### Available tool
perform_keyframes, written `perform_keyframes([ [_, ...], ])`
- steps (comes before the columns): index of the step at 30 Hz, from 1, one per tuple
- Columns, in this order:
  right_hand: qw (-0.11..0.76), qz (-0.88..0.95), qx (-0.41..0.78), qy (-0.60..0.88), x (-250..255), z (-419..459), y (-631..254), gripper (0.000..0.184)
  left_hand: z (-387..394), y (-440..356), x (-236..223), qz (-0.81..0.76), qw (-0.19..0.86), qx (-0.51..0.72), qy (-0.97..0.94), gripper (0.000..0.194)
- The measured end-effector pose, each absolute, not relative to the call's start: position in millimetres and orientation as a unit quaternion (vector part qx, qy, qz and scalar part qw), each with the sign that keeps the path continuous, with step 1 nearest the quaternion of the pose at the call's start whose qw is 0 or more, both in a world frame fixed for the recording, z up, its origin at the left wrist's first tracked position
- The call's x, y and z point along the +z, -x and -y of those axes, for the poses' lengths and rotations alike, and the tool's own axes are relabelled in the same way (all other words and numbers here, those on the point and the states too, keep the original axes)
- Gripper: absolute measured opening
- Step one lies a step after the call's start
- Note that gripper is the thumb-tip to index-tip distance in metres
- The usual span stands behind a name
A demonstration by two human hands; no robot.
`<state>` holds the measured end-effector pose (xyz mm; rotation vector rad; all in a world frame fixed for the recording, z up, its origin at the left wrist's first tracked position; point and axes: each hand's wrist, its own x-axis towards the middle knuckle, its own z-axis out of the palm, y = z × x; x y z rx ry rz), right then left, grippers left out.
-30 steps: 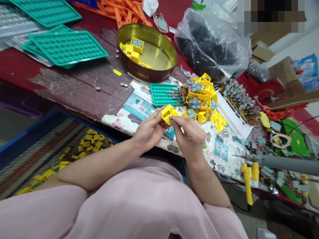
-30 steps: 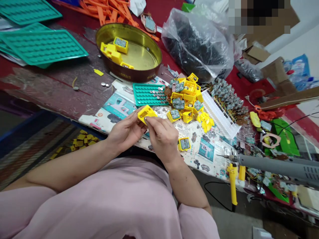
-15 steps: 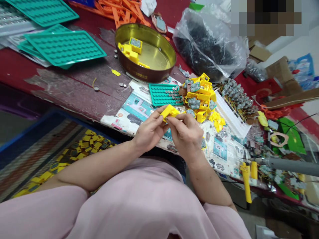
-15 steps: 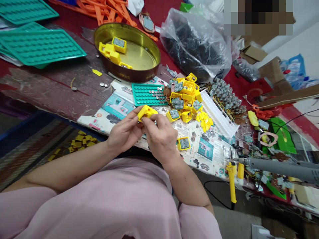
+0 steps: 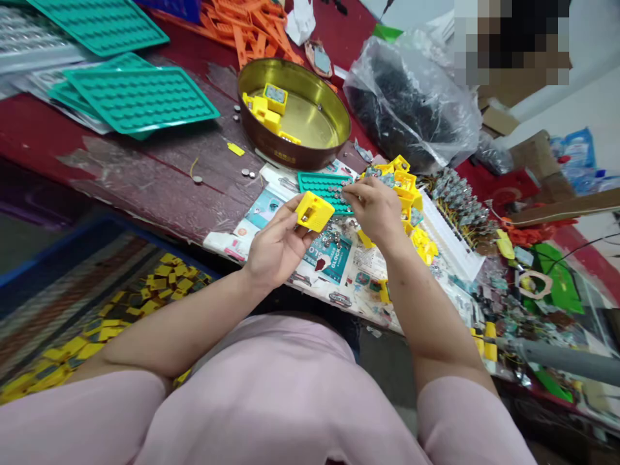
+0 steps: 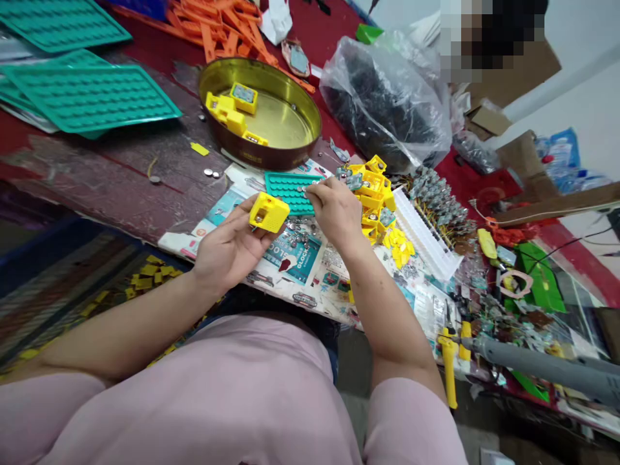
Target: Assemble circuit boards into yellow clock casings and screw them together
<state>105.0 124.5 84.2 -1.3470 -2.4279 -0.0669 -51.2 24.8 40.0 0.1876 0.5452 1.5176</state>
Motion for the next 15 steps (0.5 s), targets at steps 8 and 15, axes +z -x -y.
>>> perform_keyframes([
  [8,0.009,0.847,-0.004,0.532,70.1,-162.9,-76.4,0.023,-28.4,55.6,37.0,-0.25,0.688,0.678,-0.064,0.025],
  [15,0.266,0.836,0.073,0.474,79.3,-136.0,-84.7,0.017,-31.1,54.4,37.9,-0.254,0.678,0.689,-0.043,0.023],
])
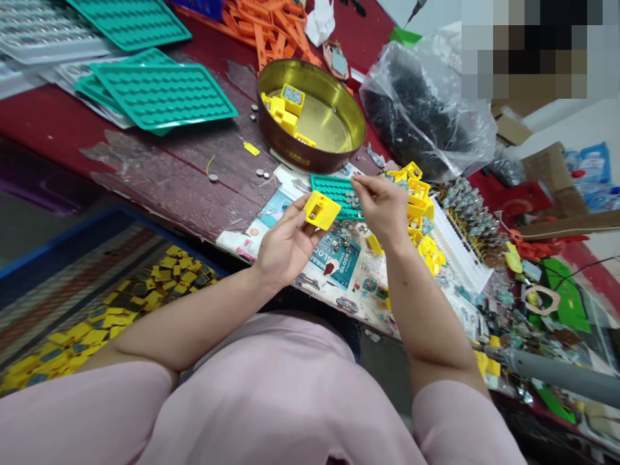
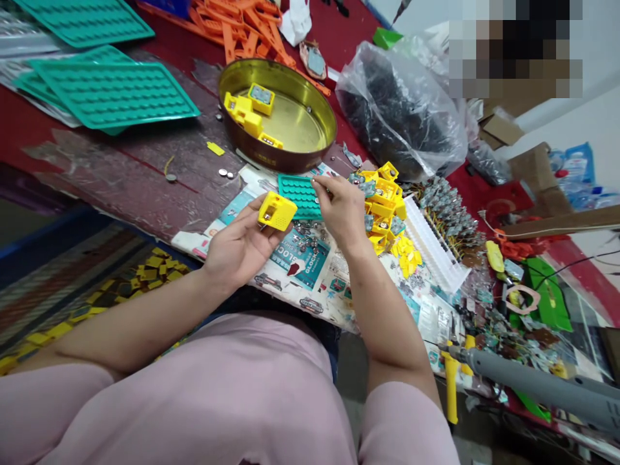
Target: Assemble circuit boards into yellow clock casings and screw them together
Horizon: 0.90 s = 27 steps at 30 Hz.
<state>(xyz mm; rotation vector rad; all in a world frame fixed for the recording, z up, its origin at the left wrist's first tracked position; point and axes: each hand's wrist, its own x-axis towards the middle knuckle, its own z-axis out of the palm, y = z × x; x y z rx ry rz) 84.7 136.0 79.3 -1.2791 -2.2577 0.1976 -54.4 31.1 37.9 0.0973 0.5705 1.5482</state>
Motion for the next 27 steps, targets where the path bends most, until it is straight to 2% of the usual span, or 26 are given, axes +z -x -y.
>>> perform_keyframes([
  [2,0.36,0.827,0.113,0.416,83.8,-109.7,-84.3,0.016,-31.6,52.3,39.1,-0.253,0.674,0.693,-0.038,0.023],
  [4,0.4,0.83,0.123,0.368,85.5,-83.4,-81.7,0.012,-31.3,49.2,40.7,-0.25,0.676,0.692,-0.04,0.024],
  [11,0.396,0.852,0.014,0.342,71.6,-56.6,-77.3,0.008,-24.2,37.4,43.9,-0.259,0.691,0.67,-0.08,0.029],
  [19,0.312,0.88,-0.181,0.307,65.3,-53.5,-82.8,0.014,-22.6,35.1,40.9,-0.248,0.68,0.684,-0.091,0.026],
  [22,0.31,0.884,-0.139,0.321,72.3,-64.0,-88.7,0.02,-25.0,38.5,40.0,-0.249,0.68,0.685,-0.072,0.024],
  [24,0.296,0.87,-0.083,0.385,78.7,-82.5,-92.5,0.024,-26.7,40.9,39.6,-0.248,0.68,0.688,-0.049,0.022],
  [27,0.186,0.845,-0.044,0.5,82.9,-120.2,-93.9,0.024,-28.0,43.1,39.4,-0.259,0.679,0.686,-0.037,0.022],
])
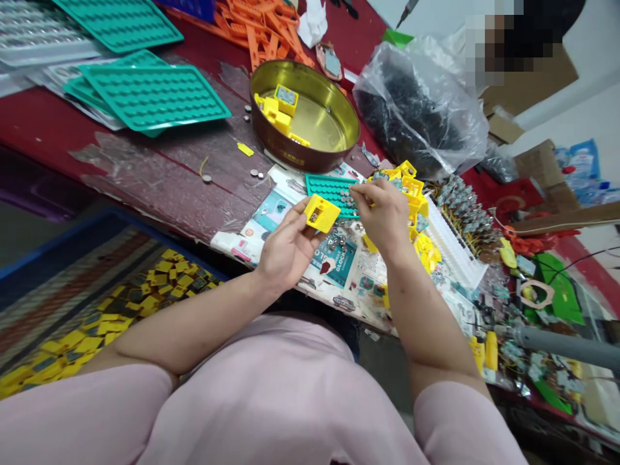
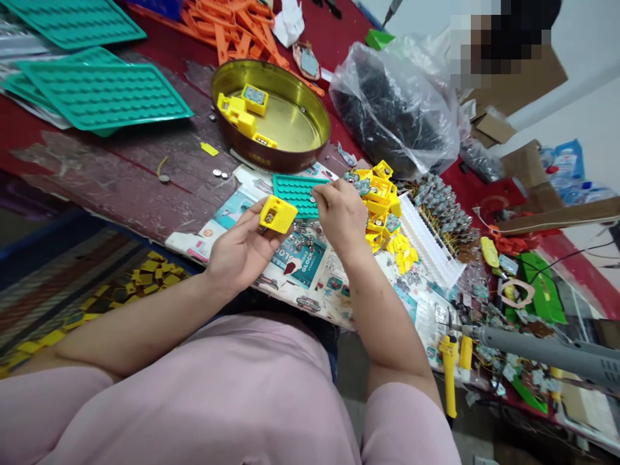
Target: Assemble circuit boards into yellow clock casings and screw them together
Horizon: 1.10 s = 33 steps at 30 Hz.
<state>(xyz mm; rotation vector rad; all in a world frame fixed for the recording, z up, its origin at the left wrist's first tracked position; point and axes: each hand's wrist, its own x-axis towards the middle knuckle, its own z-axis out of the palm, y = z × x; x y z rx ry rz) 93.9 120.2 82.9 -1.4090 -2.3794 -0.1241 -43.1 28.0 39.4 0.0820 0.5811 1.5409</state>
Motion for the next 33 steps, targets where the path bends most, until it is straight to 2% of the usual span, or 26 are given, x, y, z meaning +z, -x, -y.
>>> perform_keyframes([
  [3,0.059,0.829,-0.028,0.555,77.8,-151.3,-90.1,0.022,-27.8,44.0,38.9,-0.261,0.682,0.682,-0.046,0.024],
  [5,0.027,0.826,-0.017,0.562,72.3,-163.0,-87.6,0.023,-27.4,44.9,38.6,-0.258,0.683,0.681,-0.047,0.023],
  [18,0.056,0.825,0.04,0.561,69.2,-176.2,-87.7,0.013,-26.8,45.9,39.6,-0.269,0.686,0.675,-0.038,0.022],
  [21,0.104,0.825,0.056,0.553,73.5,-170.2,-87.8,0.011,-26.2,45.6,40.4,-0.269,0.686,0.675,-0.036,0.023],
  [25,0.297,0.806,0.113,0.5,83.8,-133.9,-90.9,0.011,-25.8,45.3,41.1,-0.261,0.687,0.678,-0.036,0.027],
  [27,0.364,0.794,0.153,0.463,87.3,-104.6,-91.9,0.013,-25.5,44.0,41.8,-0.26,0.689,0.676,-0.04,0.031],
  [30,0.383,0.82,0.162,0.394,86.2,-64.4,-91.0,0.01,-23.6,40.0,43.4,-0.259,0.693,0.671,-0.055,0.036],
  [33,0.37,0.85,0.097,0.361,80.3,-44.0,-88.9,0.01,-20.0,35.1,45.1,-0.258,0.695,0.667,-0.074,0.039],
])
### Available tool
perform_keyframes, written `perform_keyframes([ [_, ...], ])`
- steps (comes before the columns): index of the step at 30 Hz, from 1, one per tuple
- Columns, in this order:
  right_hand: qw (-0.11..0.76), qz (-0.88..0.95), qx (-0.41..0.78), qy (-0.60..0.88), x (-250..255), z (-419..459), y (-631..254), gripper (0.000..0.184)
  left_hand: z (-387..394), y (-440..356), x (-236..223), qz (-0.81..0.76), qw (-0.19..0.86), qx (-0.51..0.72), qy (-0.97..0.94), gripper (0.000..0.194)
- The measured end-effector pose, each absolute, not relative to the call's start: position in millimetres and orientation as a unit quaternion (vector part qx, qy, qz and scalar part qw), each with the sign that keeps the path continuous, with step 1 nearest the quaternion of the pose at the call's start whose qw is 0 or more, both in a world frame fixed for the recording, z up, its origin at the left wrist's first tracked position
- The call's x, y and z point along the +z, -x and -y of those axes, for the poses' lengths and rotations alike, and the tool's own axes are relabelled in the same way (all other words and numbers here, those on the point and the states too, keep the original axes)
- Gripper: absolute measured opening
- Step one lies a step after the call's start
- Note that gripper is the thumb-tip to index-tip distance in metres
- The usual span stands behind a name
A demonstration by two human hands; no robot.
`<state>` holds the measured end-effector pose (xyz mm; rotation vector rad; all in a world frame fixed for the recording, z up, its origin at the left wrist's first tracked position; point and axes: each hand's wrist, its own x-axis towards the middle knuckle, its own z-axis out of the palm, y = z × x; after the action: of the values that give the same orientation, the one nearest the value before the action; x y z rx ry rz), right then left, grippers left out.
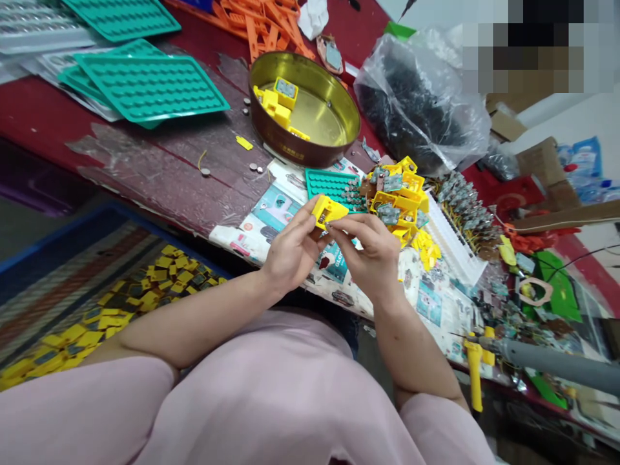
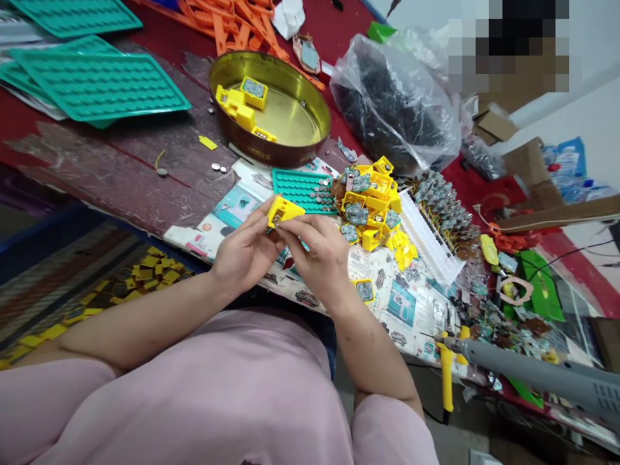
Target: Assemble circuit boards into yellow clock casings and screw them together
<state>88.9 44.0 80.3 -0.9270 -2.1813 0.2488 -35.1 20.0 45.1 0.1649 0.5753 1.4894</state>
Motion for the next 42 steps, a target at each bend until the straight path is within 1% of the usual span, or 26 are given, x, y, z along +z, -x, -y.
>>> perform_keyframes([
  [3,0.353,0.853,0.051,0.381,76.8,-40.4,-89.2,0.011,-16.2,31.2,45.9,-0.26,0.7,0.66,-0.087,0.042],
  [7,0.353,0.854,0.064,0.377,77.9,-40.7,-92.8,0.013,-12.7,27.9,45.4,-0.248,0.704,0.658,-0.099,0.044],
  [9,0.354,0.858,0.069,0.366,78.4,-39.4,-94.5,0.013,-11.4,26.4,44.5,-0.246,0.706,0.657,-0.102,0.042],
  [14,0.347,0.871,0.03,0.346,76.3,-35.5,-96.6,0.014,-8.8,23.4,42.3,-0.261,0.7,0.657,-0.104,0.036],
  [21,0.353,0.853,0.146,0.356,82.5,-35.4,-101.9,0.006,-4.5,21.8,43.0,-0.243,0.717,0.644,-0.11,0.04],
  [25,0.35,0.849,0.15,0.366,83.7,-35.0,-105.0,0.005,-3.4,20.0,42.0,-0.248,0.717,0.641,-0.118,0.038],
  [32,0.37,0.851,0.095,0.361,76.6,-31.0,-106.6,0.006,-1.4,16.6,39.0,-0.254,0.709,0.645,-0.13,0.032],
  [38,0.347,0.864,0.007,0.365,71.2,-28.1,-107.1,0.013,-0.9,15.7,40.2,-0.253,0.713,0.641,-0.13,0.034],
  [42,0.351,0.863,-0.043,0.361,68.9,-27.5,-105.4,0.014,-2.1,15.2,38.9,-0.257,0.71,0.643,-0.129,0.032],
])
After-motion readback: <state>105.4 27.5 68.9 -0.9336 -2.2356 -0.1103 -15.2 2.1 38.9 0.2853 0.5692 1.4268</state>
